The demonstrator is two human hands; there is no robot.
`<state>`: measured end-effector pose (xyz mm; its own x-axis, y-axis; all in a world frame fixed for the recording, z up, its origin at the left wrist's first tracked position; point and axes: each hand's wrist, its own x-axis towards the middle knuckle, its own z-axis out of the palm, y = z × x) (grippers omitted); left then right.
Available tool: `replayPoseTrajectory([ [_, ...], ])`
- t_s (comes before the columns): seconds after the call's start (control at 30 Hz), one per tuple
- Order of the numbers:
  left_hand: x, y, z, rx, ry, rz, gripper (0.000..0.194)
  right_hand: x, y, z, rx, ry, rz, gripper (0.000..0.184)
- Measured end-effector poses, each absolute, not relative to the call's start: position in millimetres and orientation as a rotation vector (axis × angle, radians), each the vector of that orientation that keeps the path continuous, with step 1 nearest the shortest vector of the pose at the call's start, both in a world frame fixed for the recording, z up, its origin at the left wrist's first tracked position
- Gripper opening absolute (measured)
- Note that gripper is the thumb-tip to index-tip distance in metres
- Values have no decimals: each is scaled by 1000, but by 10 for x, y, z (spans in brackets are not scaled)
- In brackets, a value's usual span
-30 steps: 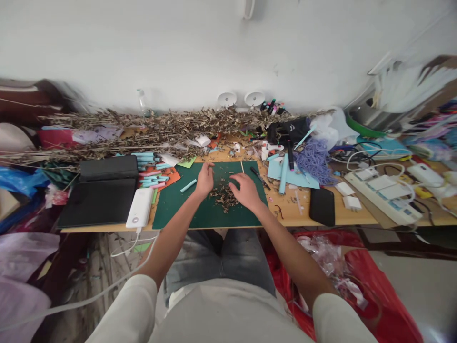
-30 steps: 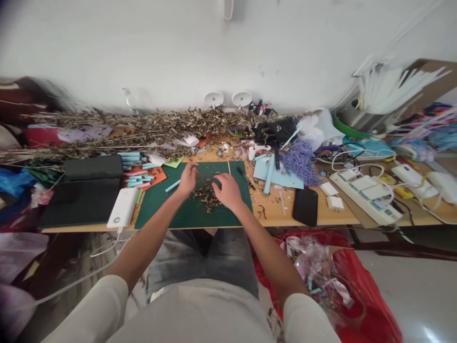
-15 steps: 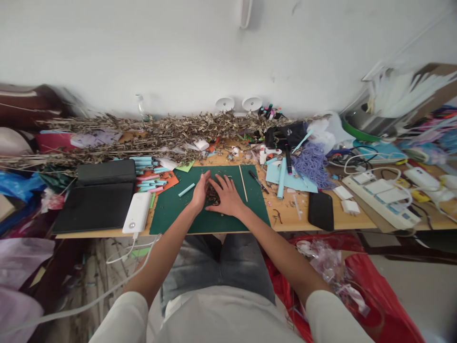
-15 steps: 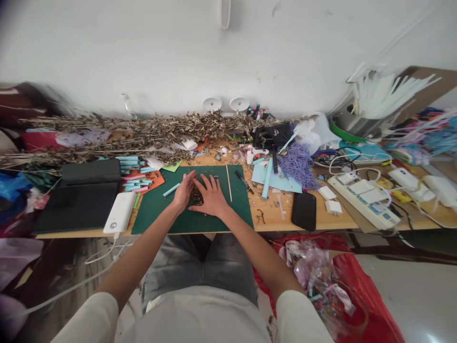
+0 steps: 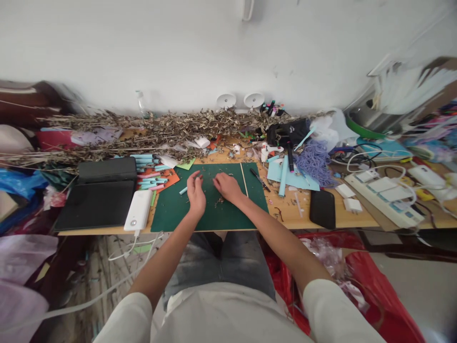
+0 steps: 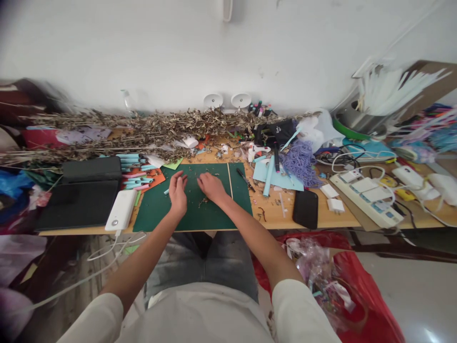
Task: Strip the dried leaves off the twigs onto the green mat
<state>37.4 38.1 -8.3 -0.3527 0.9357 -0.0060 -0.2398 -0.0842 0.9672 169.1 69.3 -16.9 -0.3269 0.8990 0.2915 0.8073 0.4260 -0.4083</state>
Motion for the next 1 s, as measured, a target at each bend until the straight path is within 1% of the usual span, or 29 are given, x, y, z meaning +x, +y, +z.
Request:
replayPoseTrajectory([
  [0.07, 496, 353, -35, 617, 1146, 1623, 21, 1644, 775, -98, -1479, -1862, 344, 31],
  [0.13, 612, 390, 9, 340, 1045, 1433, 25, 1569, 796, 2, -1454, -1590, 415, 33],
  [0.2, 698, 475, 44, 157, 925, 1195, 34, 1484, 749, 96, -1424, -1484, 439, 32],
  [0.27, 740, 577, 69, 103, 784, 1082, 38, 1420, 660, 160, -1416, -1560, 390, 28],
  [0.4, 710, 722, 111, 142, 593, 1041, 35, 1419, 516, 195, -1419, -1876, 146, 20],
  [0.47, 697, 735, 132, 141, 609, 1017, 29, 1460, 501, 198, -1453, -1941, 52, 17],
  [0.57, 746, 683, 148, 131, 665, 1068, 20, 1511, 519, 210, -1535, -1928, -30, 14],
  [0.63, 807, 625, 144, 119, 671, 1112, 19, 1524, 530, 216, -1566, -1894, -43, 16],
  [0.77, 860, 569, 135, 64, 673, 1097, 23, 1517, 524, 206, -1547, -1820, -7, 20],
  [0.9, 802, 639, 174, 53, 644, 1073, 21, 1508, 509, 185, -1453, -1722, 52, 25],
  [1.0, 781, 699, 199, 44, 634, 1128, 26, 1508, 487, 187, -1361, -1679, 99, 27],
])
